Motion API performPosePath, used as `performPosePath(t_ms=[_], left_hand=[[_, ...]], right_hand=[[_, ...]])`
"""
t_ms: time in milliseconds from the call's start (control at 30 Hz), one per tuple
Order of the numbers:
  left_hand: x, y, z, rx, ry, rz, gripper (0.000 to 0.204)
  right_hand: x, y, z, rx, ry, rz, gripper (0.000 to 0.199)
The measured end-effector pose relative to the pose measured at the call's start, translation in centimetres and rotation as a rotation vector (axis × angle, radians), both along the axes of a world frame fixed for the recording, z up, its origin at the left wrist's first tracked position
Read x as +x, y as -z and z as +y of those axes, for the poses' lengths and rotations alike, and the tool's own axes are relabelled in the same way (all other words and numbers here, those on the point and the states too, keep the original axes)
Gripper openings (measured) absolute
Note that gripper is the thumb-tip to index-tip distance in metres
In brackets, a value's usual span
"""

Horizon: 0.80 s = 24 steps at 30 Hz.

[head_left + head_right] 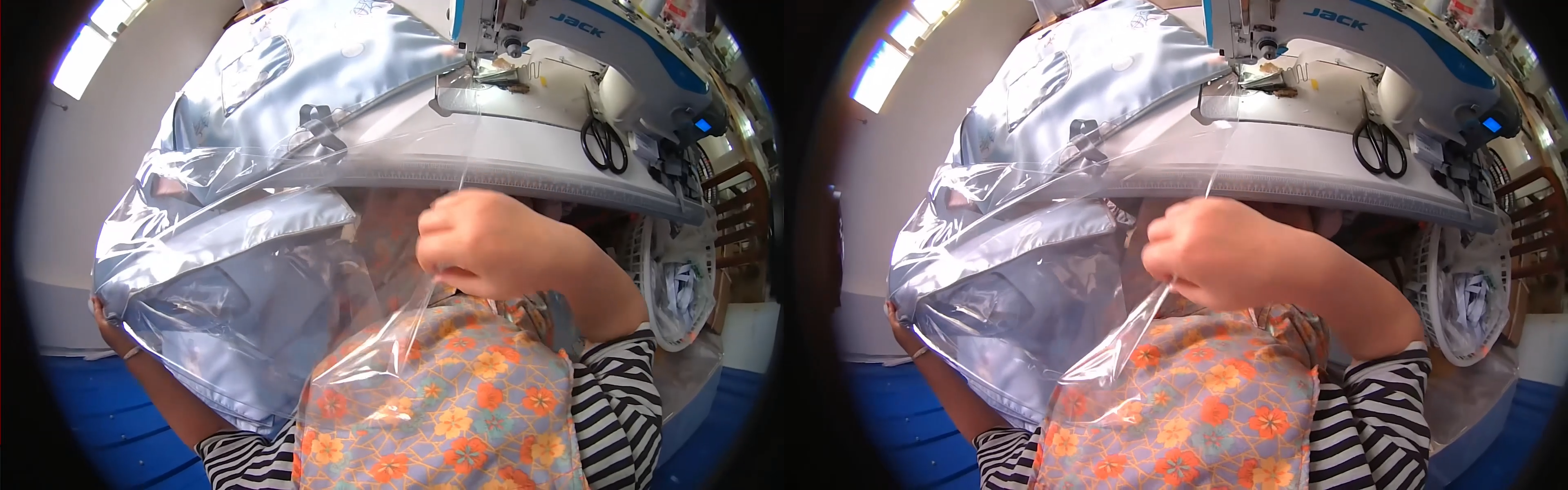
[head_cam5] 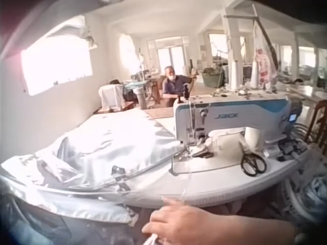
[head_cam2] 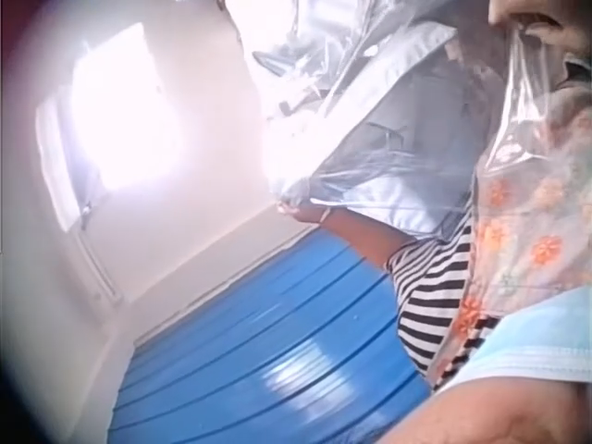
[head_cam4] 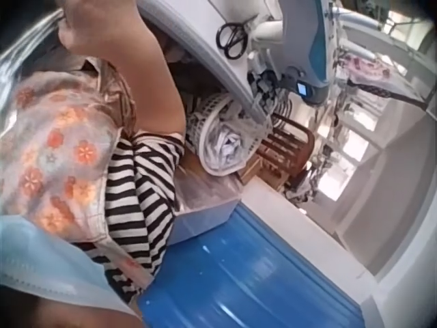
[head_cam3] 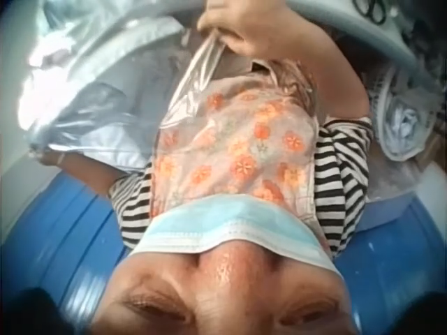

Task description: Sewing and trimming soft goods using an industrial sewing machine.

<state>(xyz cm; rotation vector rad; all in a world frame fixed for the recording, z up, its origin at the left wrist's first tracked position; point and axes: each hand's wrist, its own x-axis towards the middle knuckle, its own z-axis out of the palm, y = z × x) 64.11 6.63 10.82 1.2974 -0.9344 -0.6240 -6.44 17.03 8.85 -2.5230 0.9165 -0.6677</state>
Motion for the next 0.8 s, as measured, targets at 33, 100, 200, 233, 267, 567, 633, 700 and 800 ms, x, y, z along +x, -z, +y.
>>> performPosePath(t_ms=[33, 100, 200, 233, 267, 567, 633, 700, 800], left_hand=[[0.2, 0.2, -0.1, -0.021, 0.005, 0.014, 0.042], [0.1, 0.6, -0.1, 0.053, -0.055, 0.044, 0.041], [-1.1, 1.6, 0.1, 0.058, -0.081, 0.100, 0.039], [-1.6, 1.9, 0.1, 0.066, -0.048, 0.120, 0.039], [-2.1, 2.2, 0.1, 0.037, -0.178, -0.144, 0.037], [1.3, -0.8, -3.0, -0.186, -0.461, -0.566, 0.030], [3.2, -1.2, -3.7, -0.208, -0.471, -0.542, 0.030], [4.8, -1.3, -4.4, -0.131, -0.609, -0.910, 0.028], [5.9, -2.5, -6.1, -0.113, -0.691, -1.131, 0.045]], right_hand=[[-0.3, 0.3, 0.6, 0.031, -0.029, -0.036, 0.012], [-0.8, 1.4, 1.8, 0.070, -0.057, -0.075, 0.011], [-1.0, 3.6, 3.7, -0.041, 0.033, -0.204, 0.013], [-0.8, 4.4, 4.5, -0.091, 0.093, -0.288, 0.019], [-0.7, 5.0, 4.9, -0.052, 0.125, -0.300, 0.020], [-0.8, 5.6, 5.7, -0.232, 0.210, -0.337, 0.013], [-1.1, 4.7, 5.5, -0.323, 0.201, -0.343, 0.010], [-1.2, 3.8, 5.0, -0.335, 0.187, -0.337, 0.010], [-1.0, 2.5, 3.9, -0.370, 0.190, -0.358, 0.008]])
